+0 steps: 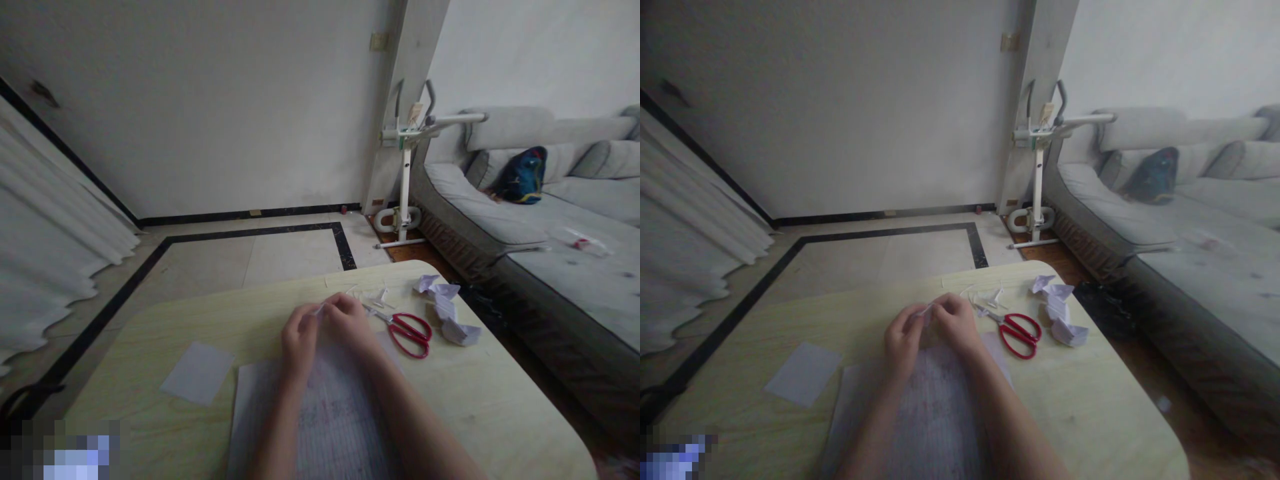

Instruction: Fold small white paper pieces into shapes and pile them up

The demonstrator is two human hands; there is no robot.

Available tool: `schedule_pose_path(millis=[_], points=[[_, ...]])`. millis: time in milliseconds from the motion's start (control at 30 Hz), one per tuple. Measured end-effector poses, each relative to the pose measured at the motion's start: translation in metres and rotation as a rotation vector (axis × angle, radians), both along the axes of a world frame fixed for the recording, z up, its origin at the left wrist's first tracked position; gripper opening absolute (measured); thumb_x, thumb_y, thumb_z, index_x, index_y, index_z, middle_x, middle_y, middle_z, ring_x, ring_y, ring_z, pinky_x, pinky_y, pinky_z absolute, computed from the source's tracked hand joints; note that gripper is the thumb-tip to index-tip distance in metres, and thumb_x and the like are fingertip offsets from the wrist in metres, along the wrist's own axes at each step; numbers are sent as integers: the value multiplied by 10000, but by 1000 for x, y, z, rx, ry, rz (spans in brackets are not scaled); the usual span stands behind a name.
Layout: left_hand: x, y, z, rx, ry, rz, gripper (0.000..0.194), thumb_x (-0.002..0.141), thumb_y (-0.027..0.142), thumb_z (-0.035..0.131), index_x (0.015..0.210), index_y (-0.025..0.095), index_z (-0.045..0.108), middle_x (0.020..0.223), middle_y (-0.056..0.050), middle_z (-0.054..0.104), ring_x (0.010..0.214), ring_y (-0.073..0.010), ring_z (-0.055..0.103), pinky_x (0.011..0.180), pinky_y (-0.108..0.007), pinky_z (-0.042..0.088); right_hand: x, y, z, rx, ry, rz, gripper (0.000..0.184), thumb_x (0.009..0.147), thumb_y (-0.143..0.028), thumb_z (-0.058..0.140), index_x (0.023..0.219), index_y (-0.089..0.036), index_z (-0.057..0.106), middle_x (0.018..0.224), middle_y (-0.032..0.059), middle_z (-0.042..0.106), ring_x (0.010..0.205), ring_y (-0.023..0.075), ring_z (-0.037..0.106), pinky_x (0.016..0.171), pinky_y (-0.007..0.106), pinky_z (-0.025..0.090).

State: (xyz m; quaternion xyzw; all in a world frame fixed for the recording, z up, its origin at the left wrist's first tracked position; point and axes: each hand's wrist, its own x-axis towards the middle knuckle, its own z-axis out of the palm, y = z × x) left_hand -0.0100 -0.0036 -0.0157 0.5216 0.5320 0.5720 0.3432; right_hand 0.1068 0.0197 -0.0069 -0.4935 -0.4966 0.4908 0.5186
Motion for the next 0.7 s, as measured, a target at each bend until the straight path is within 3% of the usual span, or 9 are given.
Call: schedule_pose_path(millis=[200, 400, 567, 700], points=[[-1, -2, 3, 23, -67, -90, 257, 840, 325, 497, 857, 154, 688, 915, -67, 702, 912, -208, 640, 837, -305, 486, -2, -1, 3, 49, -30, -35, 89, 669, -156, 535, 642, -172, 619, 584, -19, 588, 586, 133, 533, 560, 228, 424], [2, 1, 2, -81, -127, 48, 246, 761, 355, 644, 893, 147, 637, 841, -56, 696, 796, -185, 658, 716, -269, 513, 0, -1, 3, 36, -10, -29, 89, 681, -155, 558, 638, -167, 635, 573, -11, 606, 577, 135, 556, 561, 231, 433], [3, 2, 0, -116, -112, -20, 246, 787, 360, 621, 891, 145, 678, 877, -63, 715, 827, -187, 661, 744, -266, 506, 1, 1, -1, 3, 58, -38, 84, 706, -191, 580, 664, -161, 646, 577, -6, 611, 548, 131, 559, 544, 233, 440], [3, 2, 3, -130, -132, 7, 243, 766, 349, 644, 878, 138, 692, 860, -67, 724, 810, -192, 670, 723, -263, 514, 2, 1, -2, -2, 54, -45, 82, 708, -203, 598, 670, -163, 659, 611, -1, 632, 575, 136, 572, 553, 233, 443]])
